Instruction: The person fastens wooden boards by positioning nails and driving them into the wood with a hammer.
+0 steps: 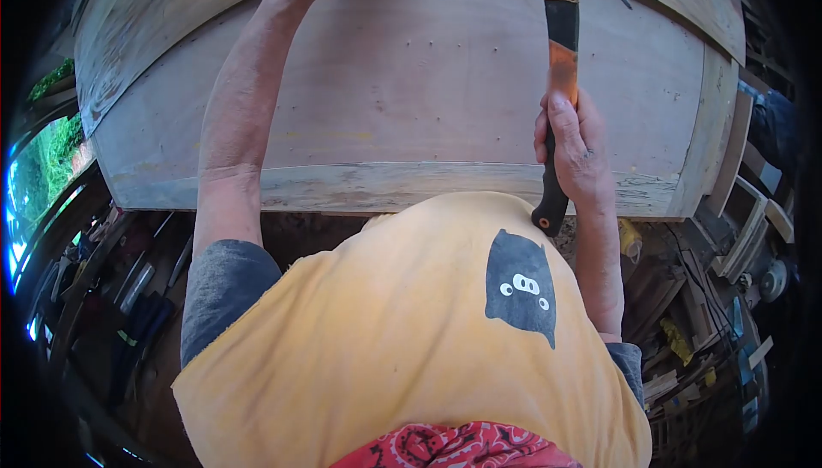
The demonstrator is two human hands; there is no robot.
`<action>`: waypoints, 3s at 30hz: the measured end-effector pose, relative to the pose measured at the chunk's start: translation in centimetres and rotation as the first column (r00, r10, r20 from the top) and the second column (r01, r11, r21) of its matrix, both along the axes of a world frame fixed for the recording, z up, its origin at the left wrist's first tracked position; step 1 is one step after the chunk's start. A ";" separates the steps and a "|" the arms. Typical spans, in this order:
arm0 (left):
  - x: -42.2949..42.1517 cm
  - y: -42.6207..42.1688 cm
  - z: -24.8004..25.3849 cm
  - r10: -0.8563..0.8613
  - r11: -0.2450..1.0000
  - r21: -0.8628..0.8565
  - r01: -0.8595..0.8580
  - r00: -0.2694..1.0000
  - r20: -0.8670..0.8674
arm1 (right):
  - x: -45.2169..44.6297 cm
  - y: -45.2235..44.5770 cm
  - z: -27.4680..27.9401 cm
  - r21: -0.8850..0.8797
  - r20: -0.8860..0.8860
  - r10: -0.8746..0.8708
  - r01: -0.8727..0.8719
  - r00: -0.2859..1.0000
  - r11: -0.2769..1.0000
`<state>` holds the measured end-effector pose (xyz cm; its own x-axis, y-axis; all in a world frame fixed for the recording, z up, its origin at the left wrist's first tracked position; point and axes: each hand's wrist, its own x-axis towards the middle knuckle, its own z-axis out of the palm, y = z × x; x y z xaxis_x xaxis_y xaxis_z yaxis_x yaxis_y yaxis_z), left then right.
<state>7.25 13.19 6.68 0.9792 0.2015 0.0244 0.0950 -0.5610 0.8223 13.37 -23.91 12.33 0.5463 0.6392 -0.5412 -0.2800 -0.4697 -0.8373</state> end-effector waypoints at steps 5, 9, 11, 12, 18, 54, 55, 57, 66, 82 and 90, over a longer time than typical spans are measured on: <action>1.3 0.1 -0.1 -0.143 0.981 0.131 0.143 0.990 -0.009 | -0.6 0.2 0.1 -0.004 -0.020 0.017 -0.017 1.000 1.000; 1.4 0.1 0.1 -0.173 0.977 0.116 0.176 0.984 -0.037 | -0.5 0.7 0.3 0.000 -0.017 0.041 -0.041 0.999 0.999; 1.5 0.0 0.4 -0.198 0.958 0.198 0.206 0.978 -0.058 | -0.4 1.0 0.4 0.022 -0.019 0.044 -0.043 0.999 0.999; 1.7 -0.1 0.4 -0.212 0.955 0.202 0.217 0.976 -0.045 | -0.3 1.2 0.5 0.032 -0.019 0.044 -0.044 0.999 0.999; 2.2 0.4 0.1 -0.306 0.913 0.277 0.299 0.952 -0.019 | 1.0 3.1 1.0 0.181 0.002 -0.058 0.057 0.998 0.982; 1.3 0.1 -0.3 -0.278 0.921 0.297 0.250 0.959 0.055 | 1.2 5.2 -1.5 0.200 0.032 -0.050 0.043 0.998 0.979; 1.3 -0.1 -0.1 -0.283 0.922 0.290 0.255 0.957 0.058 | 1.2 5.5 -1.4 0.119 0.084 0.061 -0.071 0.995 0.990; 1.5 -0.1 0.0 -0.265 0.933 0.264 0.244 0.963 0.048 | 1.7 5.1 -0.2 0.062 0.050 0.112 -0.115 0.992 0.991; 0.6 0.0 -0.5 -0.096 0.995 0.033 0.096 0.995 0.006 | 2.2 3.0 0.5 0.166 -0.038 -0.082 0.087 0.996 0.982; 0.5 -0.4 0.1 -0.202 0.947 0.271 0.172 0.976 0.087 | 0.1 5.5 -0.3 0.213 0.101 0.036 -0.057 0.994 0.975; 0.3 -0.5 -0.2 -0.252 0.934 0.300 0.194 0.953 0.169 | 1.3 5.8 1.1 0.243 0.104 -0.041 0.015 0.994 0.970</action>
<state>7.53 12.73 6.50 0.9665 -0.0643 0.2486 -0.2098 -0.7561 0.6199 14.65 -18.11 13.43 0.6123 0.7276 -0.3094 -0.1922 -0.2427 -0.9509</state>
